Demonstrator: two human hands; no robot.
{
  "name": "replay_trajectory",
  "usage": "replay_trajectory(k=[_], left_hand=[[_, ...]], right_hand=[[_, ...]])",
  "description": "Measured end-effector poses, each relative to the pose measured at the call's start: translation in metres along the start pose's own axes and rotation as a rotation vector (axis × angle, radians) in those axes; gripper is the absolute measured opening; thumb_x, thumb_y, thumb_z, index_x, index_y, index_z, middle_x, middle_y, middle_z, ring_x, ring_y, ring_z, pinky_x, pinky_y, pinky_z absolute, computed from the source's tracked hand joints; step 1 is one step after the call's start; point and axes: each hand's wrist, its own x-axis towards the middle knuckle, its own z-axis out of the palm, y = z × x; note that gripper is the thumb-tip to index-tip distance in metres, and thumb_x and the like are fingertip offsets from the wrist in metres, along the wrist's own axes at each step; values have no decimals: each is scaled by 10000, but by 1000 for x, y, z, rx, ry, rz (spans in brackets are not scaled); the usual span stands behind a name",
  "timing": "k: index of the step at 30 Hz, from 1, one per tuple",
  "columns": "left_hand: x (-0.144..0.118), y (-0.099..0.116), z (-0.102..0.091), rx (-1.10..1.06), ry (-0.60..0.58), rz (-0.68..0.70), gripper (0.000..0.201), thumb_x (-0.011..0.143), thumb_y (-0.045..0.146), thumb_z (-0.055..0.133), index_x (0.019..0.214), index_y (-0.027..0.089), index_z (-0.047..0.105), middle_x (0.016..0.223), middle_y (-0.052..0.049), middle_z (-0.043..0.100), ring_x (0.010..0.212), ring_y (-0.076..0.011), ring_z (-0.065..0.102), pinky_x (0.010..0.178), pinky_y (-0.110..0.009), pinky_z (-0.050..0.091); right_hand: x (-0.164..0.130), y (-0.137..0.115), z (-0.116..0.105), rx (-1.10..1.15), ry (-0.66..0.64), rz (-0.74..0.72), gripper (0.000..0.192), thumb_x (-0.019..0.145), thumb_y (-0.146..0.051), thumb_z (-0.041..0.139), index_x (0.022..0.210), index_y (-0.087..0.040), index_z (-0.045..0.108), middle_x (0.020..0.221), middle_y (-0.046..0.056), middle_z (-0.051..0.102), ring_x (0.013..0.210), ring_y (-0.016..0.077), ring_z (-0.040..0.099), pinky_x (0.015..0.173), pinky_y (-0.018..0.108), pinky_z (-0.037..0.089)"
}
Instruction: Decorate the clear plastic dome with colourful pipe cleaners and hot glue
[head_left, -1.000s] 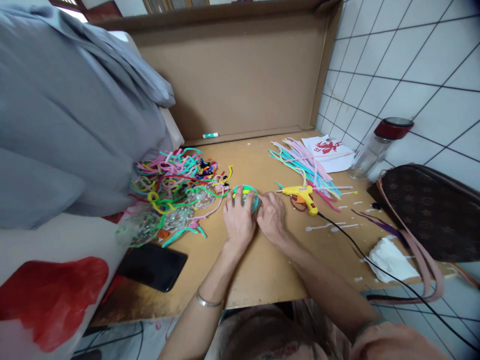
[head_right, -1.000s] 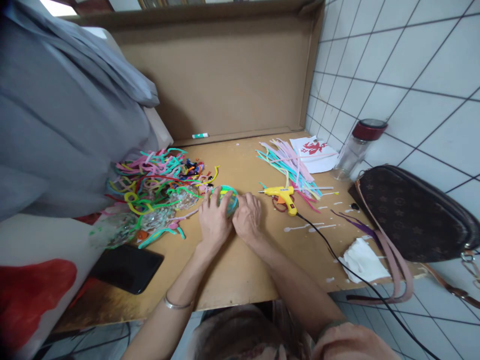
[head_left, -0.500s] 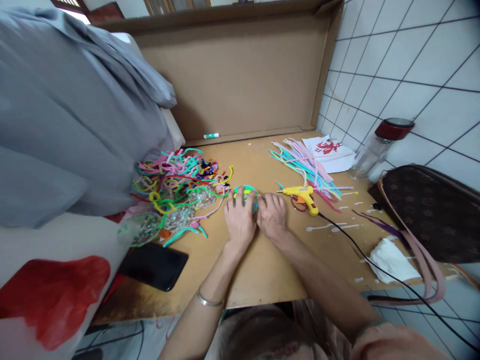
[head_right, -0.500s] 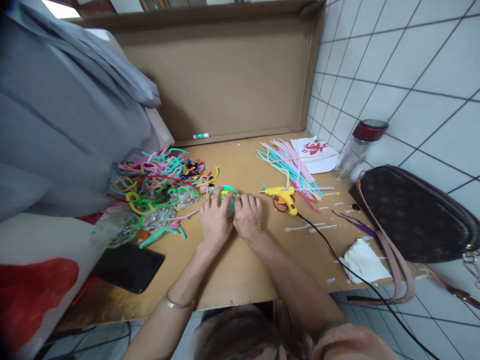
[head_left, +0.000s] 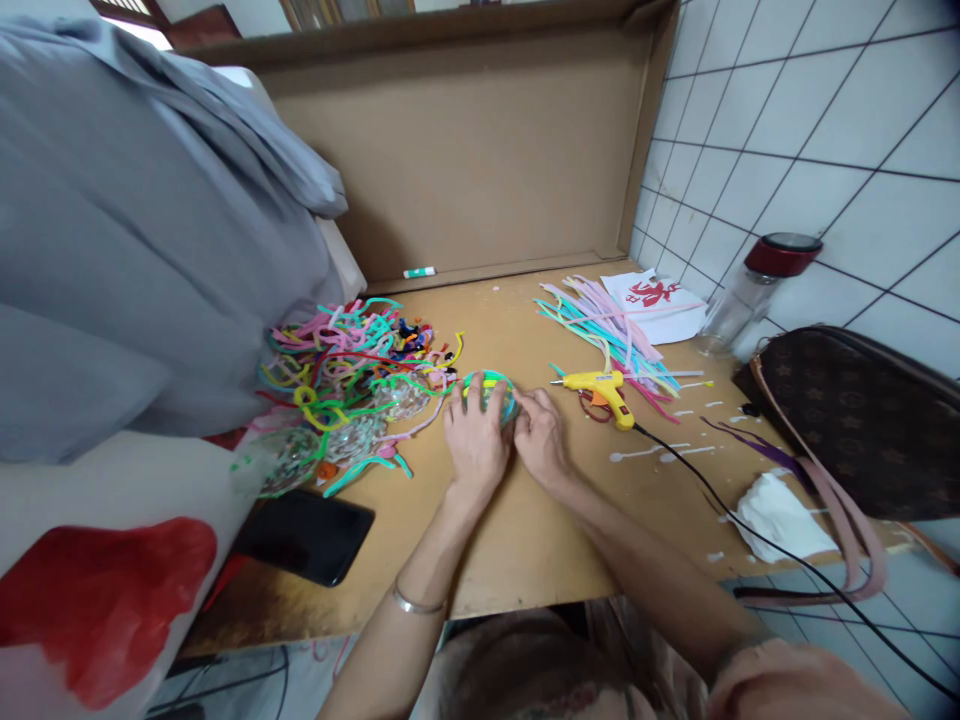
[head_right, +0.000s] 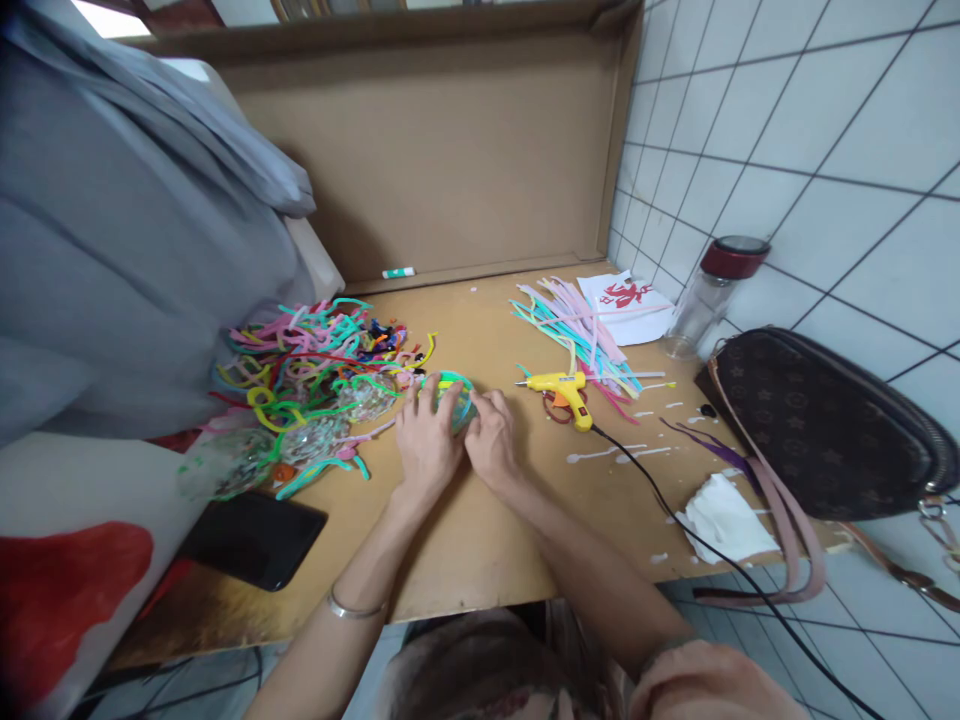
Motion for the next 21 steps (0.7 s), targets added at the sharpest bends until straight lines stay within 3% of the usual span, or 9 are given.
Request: replay_trajectory(k=[13, 21], left_hand=[[-1, -1, 4, 2, 31, 19, 481, 853, 301, 598, 1330, 257, 563, 1447, -123, 504, 1323, -378, 442, 995, -498, 454], [0, 1, 0, 7, 35, 16, 448, 863, 310, 583, 1307, 259, 579, 1430, -122, 521, 1314, -367, 455, 1000, -492, 452]], right_hand=[[-1, 11, 19, 531, 144, 323, 380, 738, -128, 457, 959, -205, 756, 871, 59, 666, 844, 189, 637, 843, 361, 540], [2, 19, 28, 649, 181, 370, 291, 727, -242, 479, 883, -203, 722, 838, 45, 705, 793, 186, 627, 787, 347, 526]])
